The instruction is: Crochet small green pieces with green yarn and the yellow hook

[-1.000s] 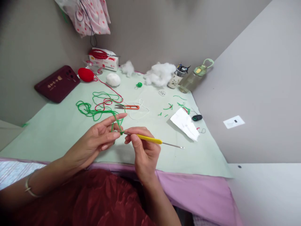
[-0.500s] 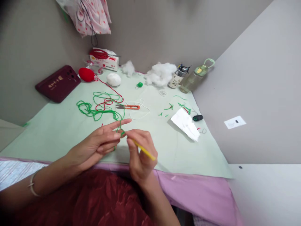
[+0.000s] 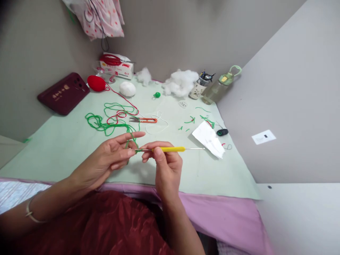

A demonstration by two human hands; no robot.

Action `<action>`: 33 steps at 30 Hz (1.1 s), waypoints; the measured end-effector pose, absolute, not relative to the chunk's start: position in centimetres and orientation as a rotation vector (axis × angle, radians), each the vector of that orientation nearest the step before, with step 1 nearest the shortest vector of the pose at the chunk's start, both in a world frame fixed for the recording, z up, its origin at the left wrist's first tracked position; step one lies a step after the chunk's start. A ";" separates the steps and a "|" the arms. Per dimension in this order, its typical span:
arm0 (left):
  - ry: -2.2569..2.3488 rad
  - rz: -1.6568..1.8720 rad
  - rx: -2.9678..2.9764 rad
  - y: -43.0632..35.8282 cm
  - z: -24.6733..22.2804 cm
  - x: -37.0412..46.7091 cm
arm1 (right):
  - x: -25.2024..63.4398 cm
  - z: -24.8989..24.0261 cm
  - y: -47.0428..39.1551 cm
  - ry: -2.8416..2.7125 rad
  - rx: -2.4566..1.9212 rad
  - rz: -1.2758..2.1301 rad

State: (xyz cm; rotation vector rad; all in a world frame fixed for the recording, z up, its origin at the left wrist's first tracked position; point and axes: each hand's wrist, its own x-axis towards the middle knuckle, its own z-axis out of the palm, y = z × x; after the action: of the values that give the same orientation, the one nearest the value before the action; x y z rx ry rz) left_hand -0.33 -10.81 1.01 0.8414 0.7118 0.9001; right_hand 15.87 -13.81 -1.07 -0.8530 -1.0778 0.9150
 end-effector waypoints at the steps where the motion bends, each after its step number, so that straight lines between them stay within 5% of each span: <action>1: 0.712 0.899 0.848 -10.8 1.0 -0.4 | 16.0 -1.0 -13.9 -1.080 -0.851 0.921; 19: 0.847 1.010 1.029 -11.0 0.2 -0.2 | 15.5 -3.0 -14.6 -1.871 -0.948 -0.420; 33: 0.706 0.962 0.828 -10.9 0.6 -0.2 | 15.3 -1.3 -14.0 -1.232 -0.869 0.673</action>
State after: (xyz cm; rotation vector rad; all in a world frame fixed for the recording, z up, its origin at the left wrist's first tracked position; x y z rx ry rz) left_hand -0.20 -10.90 0.56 0.8282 0.7065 0.9616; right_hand 15.28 -14.00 -1.31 -0.8690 -1.2316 0.6730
